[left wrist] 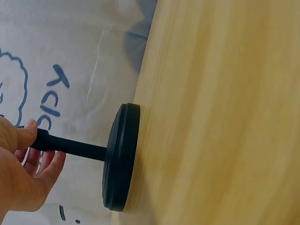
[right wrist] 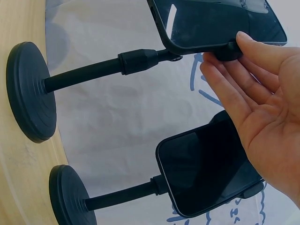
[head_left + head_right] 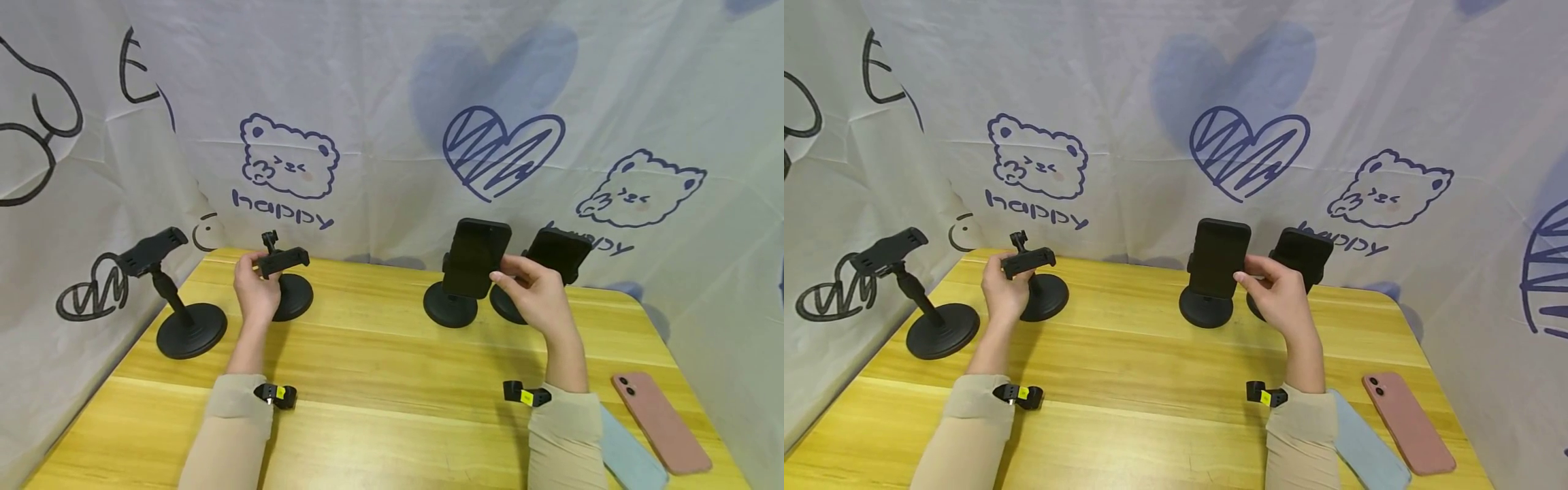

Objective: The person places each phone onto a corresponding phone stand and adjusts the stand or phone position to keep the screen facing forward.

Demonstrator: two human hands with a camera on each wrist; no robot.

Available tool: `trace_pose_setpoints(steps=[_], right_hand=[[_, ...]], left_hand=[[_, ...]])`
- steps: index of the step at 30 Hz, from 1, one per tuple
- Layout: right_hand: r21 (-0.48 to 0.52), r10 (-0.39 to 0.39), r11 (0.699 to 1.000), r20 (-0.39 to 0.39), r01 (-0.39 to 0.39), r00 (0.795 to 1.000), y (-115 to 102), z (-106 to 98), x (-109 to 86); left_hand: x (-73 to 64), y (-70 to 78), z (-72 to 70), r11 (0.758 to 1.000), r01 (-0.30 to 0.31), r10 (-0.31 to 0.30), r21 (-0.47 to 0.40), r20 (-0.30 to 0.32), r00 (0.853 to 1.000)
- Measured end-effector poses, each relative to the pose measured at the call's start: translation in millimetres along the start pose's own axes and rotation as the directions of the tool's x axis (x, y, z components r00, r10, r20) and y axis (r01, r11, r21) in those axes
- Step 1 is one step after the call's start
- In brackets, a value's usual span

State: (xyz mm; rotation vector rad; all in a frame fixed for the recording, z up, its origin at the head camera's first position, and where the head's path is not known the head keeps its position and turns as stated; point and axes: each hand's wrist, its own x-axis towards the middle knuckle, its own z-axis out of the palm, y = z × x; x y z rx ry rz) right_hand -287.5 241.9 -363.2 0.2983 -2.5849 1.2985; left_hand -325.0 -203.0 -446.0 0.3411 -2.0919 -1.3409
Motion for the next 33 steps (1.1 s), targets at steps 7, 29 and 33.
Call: trace_pose_setpoints(steps=[7,29,33], right_hand=[[0.01,0.011,1.0,0.003,-0.011,1.0,-1,0,-0.2],[0.018,0.005,1.0,0.013,-0.006,1.0,0,-1,-0.9],[0.019,0.01,1.0,0.015,-0.01,1.0,-1,-2,-1.1]], left_hand=[[-7.9,5.4,11.8,1.0,-0.02,0.021,-0.01,0.055,0.998],[-47.6,43.9,74.3,0.993,-0.056,0.076,-0.103,0.203,0.976],[-55.6,51.3,86.3,0.99,-0.06,0.088,-0.127,0.228,0.97]])
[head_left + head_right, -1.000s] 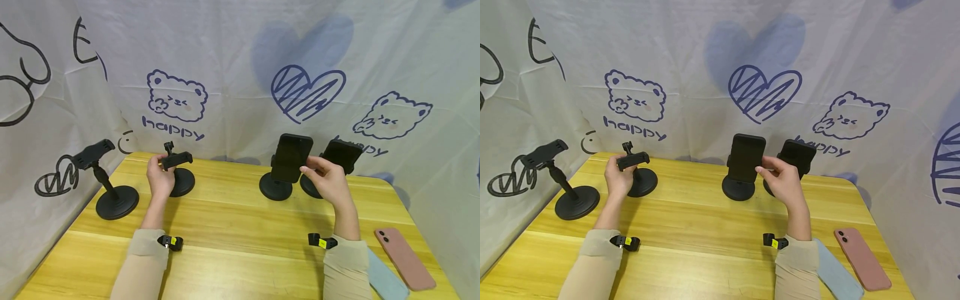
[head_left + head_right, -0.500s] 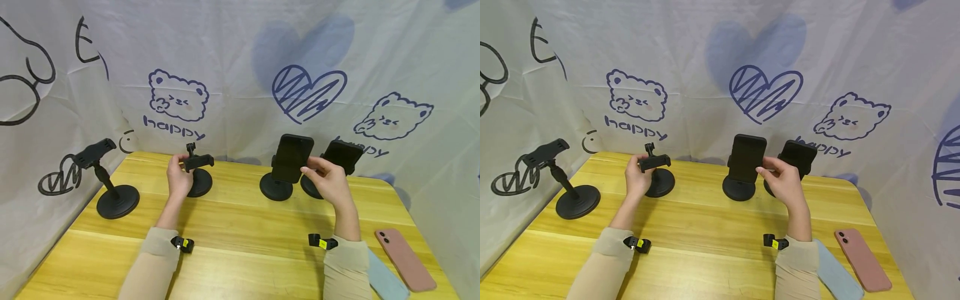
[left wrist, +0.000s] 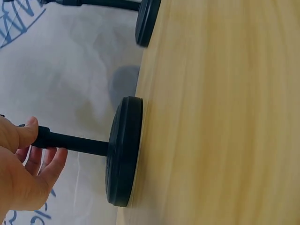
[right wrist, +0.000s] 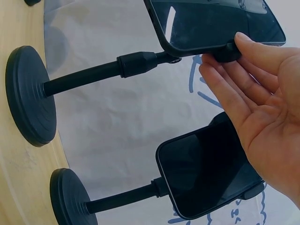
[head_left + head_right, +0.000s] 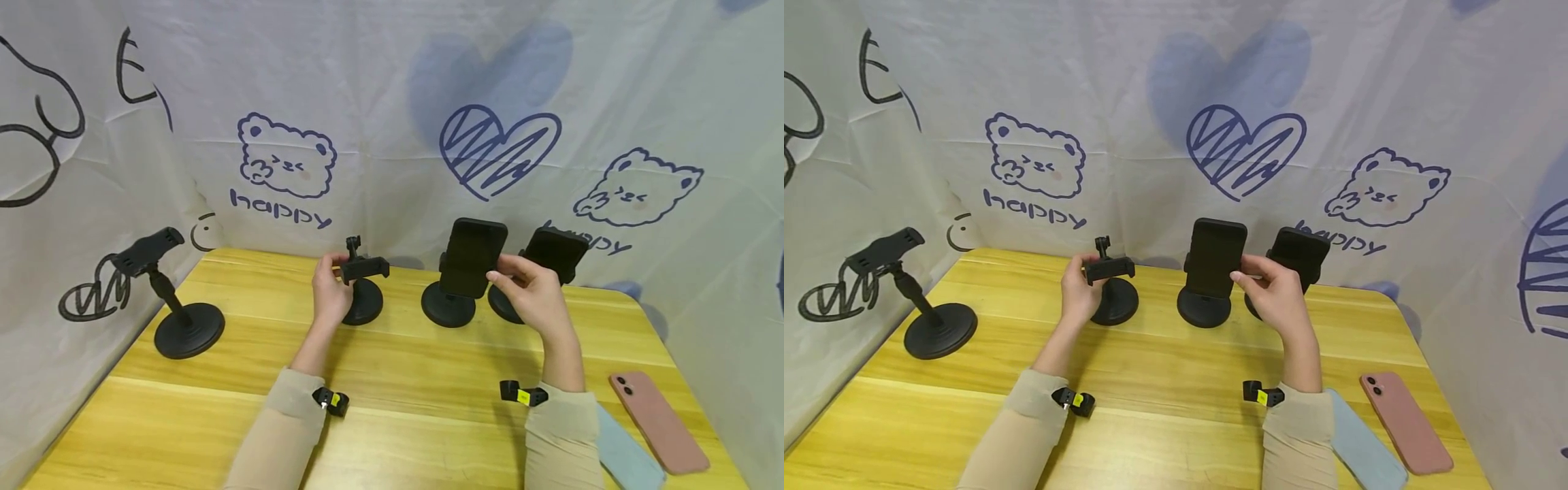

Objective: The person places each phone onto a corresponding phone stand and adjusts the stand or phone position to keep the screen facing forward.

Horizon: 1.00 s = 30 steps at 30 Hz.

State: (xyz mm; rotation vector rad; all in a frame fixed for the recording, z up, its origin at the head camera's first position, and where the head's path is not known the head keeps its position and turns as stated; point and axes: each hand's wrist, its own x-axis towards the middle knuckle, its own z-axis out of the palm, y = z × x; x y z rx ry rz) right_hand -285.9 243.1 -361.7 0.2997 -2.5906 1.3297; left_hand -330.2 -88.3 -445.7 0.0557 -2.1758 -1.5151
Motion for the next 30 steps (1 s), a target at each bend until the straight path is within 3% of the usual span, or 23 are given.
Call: trace_pose_setpoints(steps=[10,16,22,26,30], right_hand=[[-0.005,0.008,1.0,-0.002,-0.008,1.0,-2,2,1.3],[-0.01,0.003,1.0,-0.004,-0.004,1.0,-2,3,1.3],[-0.016,0.0,1.0,-0.007,0.0,1.0,-2,3,1.3],[-0.035,-0.036,0.999,-0.034,0.035,0.999,-2,3,1.4],[0.012,-0.13,0.991,-0.113,0.132,0.985,-6,3,0.8]], left_hand=[[-9.5,10.0,27.3,0.998,-0.04,0.041,-0.047,0.029,0.999],[-13.4,12.2,37.0,0.998,-0.03,0.033,-0.054,0.058,0.998],[-17.0,12.4,43.2,0.996,-0.07,0.074,-0.058,0.071,0.995],[-17.5,14.0,44.4,0.995,-0.074,0.079,-0.063,0.084,0.993],[-17.3,15.0,44.6,0.996,-0.047,0.054,-0.071,0.109,0.993]])
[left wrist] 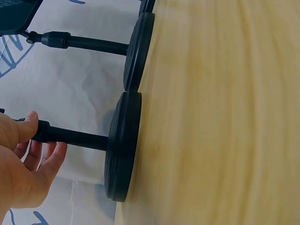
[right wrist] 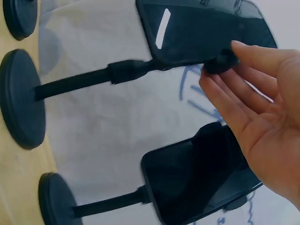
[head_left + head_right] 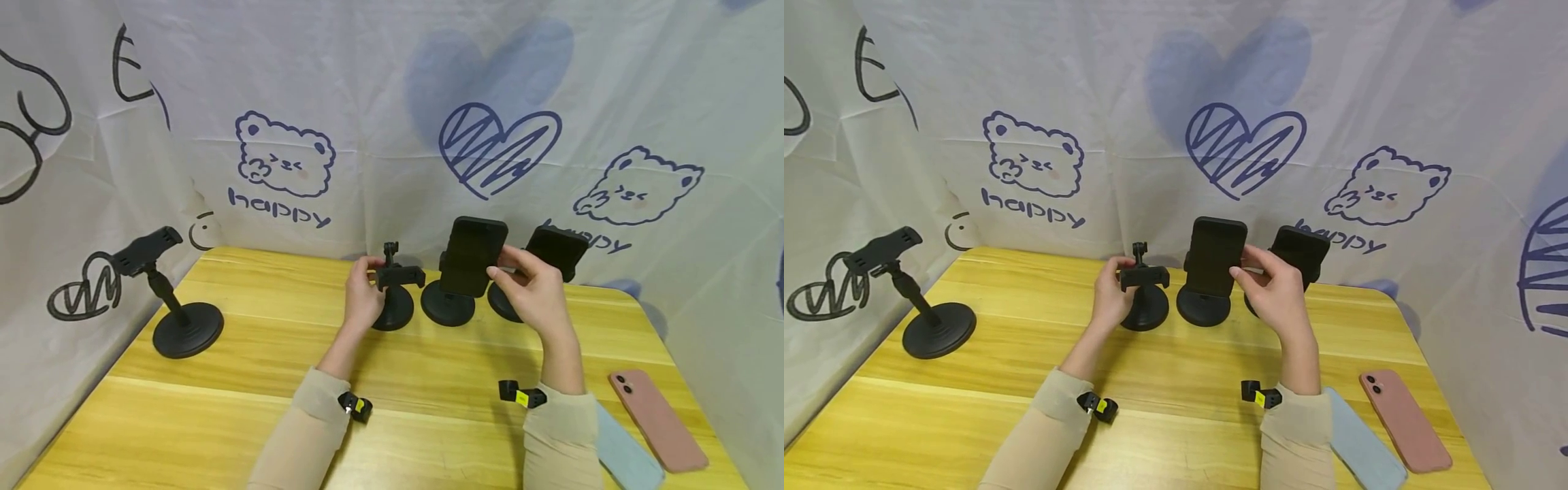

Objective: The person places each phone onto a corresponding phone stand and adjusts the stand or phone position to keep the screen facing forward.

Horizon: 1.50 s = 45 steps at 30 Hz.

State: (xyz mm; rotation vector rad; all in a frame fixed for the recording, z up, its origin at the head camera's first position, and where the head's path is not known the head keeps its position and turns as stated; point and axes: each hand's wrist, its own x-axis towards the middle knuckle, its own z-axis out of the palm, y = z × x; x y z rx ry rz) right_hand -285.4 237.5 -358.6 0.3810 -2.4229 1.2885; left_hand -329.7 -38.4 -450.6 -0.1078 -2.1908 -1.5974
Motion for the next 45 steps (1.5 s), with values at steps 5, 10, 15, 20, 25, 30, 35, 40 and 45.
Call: trace_pose_setpoints(steps=[5,10,15,20,25,30,35,40,45], right_hand=[[0.103,-0.156,0.978,-0.209,0.18,0.965,-19,3,0.3],[0.131,-0.24,0.94,-0.399,0.314,0.885,-40,12,0.0],[0.144,-0.304,0.901,-0.46,0.409,0.834,-52,25,-1.3],[0.172,-0.361,0.871,-0.409,0.46,0.838,-63,38,-4.8],[0.142,-0.43,0.871,-0.244,0.471,0.869,-65,54,-7.2],[0.063,-0.448,0.889,-0.1,0.455,0.889,-62,72,-10.1],[-0.024,-0.426,0.904,0.017,0.427,0.904,-60,87,-12.5],[-0.076,-0.406,0.908,0.08,0.411,0.911,-56,99,-12.5],[-0.111,-0.381,0.916,0.062,0.385,0.923,-53,104,-12.0]], left_hand=[[1.2,0.9,0.0,1.0,0.019,-0.019,-0.003,0.017,1.0],[2.3,1.3,0.6,1.0,0.026,-0.026,0.001,0.012,1.0],[3.3,0.3,0.8,1.0,0.014,-0.014,0.016,0.01,1.0],[3.1,0.2,-0.3,1.0,-0.011,0.011,0.016,0.008,1.0],[3.2,-0.6,-1.4,1.0,-0.012,0.012,0.013,0.006,1.0],[2.8,-1.9,-2.4,1.0,-0.001,0.0,0.018,0.006,1.0],[2.0,-2.1,-4.1,1.0,0.009,-0.009,0.014,0.005,1.0],[1.9,-1.2,-6.5,1.0,0.013,-0.013,0.009,0.001,1.0],[2.3,-0.8,-9.8,1.0,0.02,-0.021,0.019,0.032,0.999]])
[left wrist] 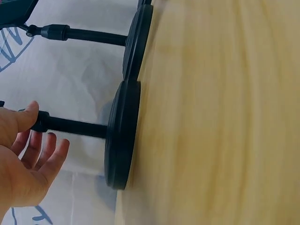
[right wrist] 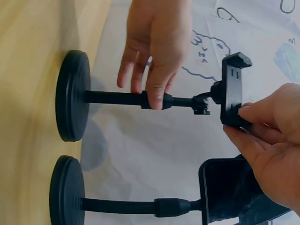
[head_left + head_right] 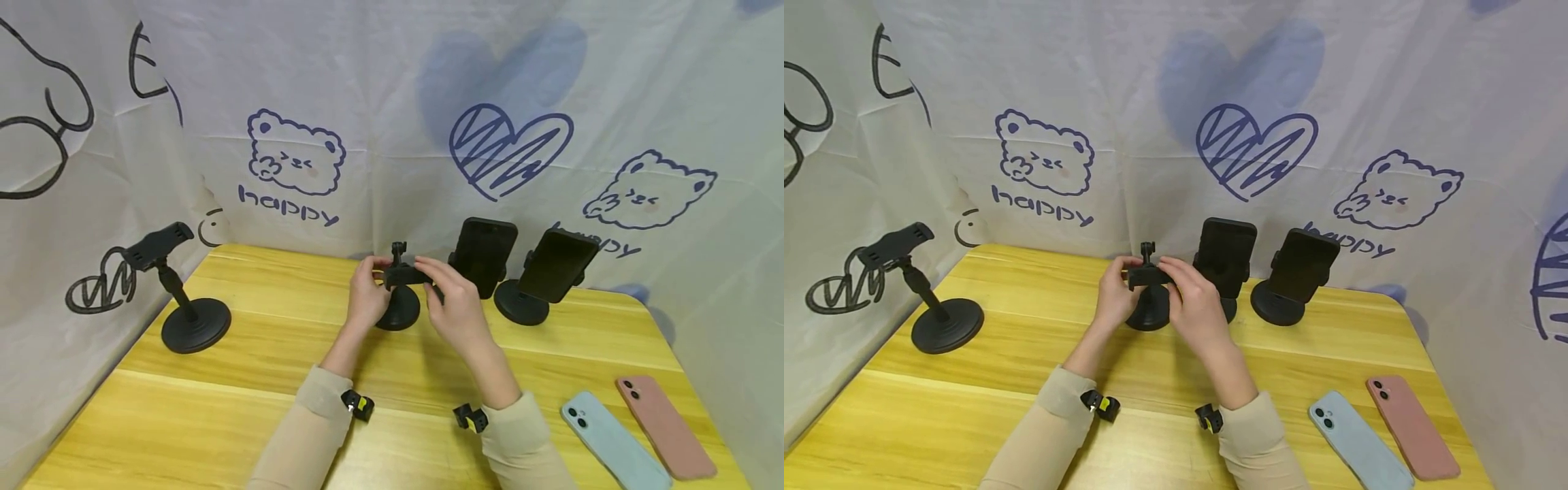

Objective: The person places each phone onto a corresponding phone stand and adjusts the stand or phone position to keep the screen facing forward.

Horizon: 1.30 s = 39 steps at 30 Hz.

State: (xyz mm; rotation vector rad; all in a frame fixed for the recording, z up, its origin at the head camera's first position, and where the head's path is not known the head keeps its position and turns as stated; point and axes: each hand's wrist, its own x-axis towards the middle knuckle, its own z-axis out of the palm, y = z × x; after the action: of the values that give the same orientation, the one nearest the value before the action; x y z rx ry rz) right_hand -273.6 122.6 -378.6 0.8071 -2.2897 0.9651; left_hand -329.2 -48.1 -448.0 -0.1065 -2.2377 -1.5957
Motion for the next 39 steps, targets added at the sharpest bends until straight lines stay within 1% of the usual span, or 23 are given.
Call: trace_pose_setpoints(steps=[4,8,12,15,17,20,22,24,27,30,34,36,39], right_hand=[[-0.005,0.008,1.0,-0.014,-0.008,1.0,1,3,-0.8],[-0.006,-0.001,1.0,-0.024,0.001,1.0,1,4,-1.2],[-0.011,-0.007,1.0,-0.027,0.006,1.0,1,3,-0.8],[-0.016,-0.005,1.0,-0.026,0.005,1.0,2,3,-0.7],[-0.022,-0.001,1.0,-0.022,0.0,1.0,2,3,-0.7],[-0.029,0.006,1.0,-0.014,-0.007,1.0,2,3,-1.1],[-0.033,0.008,0.999,-0.01,-0.008,1.0,2,4,-1.2],[-0.037,0.003,0.999,-0.011,-0.003,1.0,2,4,-1.4],[-0.036,-0.005,0.999,-0.013,0.005,1.0,2,4,-1.9],[-0.036,-0.006,0.999,-0.012,0.005,1.0,2,3,-2.1],[-0.04,-0.001,0.999,-0.006,0.0,1.0,2,3,-2.1],[-0.042,-0.003,0.999,-0.004,0.003,1.0,1,2,-2.2],[-0.048,-0.011,0.999,-0.004,0.011,1.0,1,2,-2.2]], left_hand=[[0.9,-1.7,-10.7,0.999,-0.023,0.022,0.026,0.034,0.999],[1.8,0.1,-31.1,0.999,-0.034,0.033,0.029,0.041,0.999],[2.2,11.0,-55.5,0.999,-0.038,0.038,-0.022,0.027,0.999],[0.1,21.7,-71.2,0.997,-0.041,0.043,-0.069,0.034,0.998],[-2.1,28.6,-79.0,0.995,-0.046,0.05,-0.088,0.049,0.998],[-6.1,37.9,-86.7,0.992,-0.066,0.076,-0.108,0.092,0.993],[-9.0,43.7,-89.5,0.99,-0.084,0.099,-0.109,0.134,0.986],[-11.7,48.4,-91.0,0.989,-0.105,0.122,-0.1,0.182,0.976],[-14.7,53.5,-89.4,0.99,-0.125,0.138,-0.071,0.247,0.959],[-16.7,55.7,-85.4,0.989,-0.137,0.147,-0.055,0.293,0.945],[-18.4,57.0,-78.2,0.985,-0.145,0.168,-0.093,0.332,0.928],[-18.9,56.6,-75.1,0.982,-0.151,0.182,-0.116,0.337,0.924],[-19.4,56.3,-73.0,0.977,-0.168,0.203,-0.132,0.331,0.921]])
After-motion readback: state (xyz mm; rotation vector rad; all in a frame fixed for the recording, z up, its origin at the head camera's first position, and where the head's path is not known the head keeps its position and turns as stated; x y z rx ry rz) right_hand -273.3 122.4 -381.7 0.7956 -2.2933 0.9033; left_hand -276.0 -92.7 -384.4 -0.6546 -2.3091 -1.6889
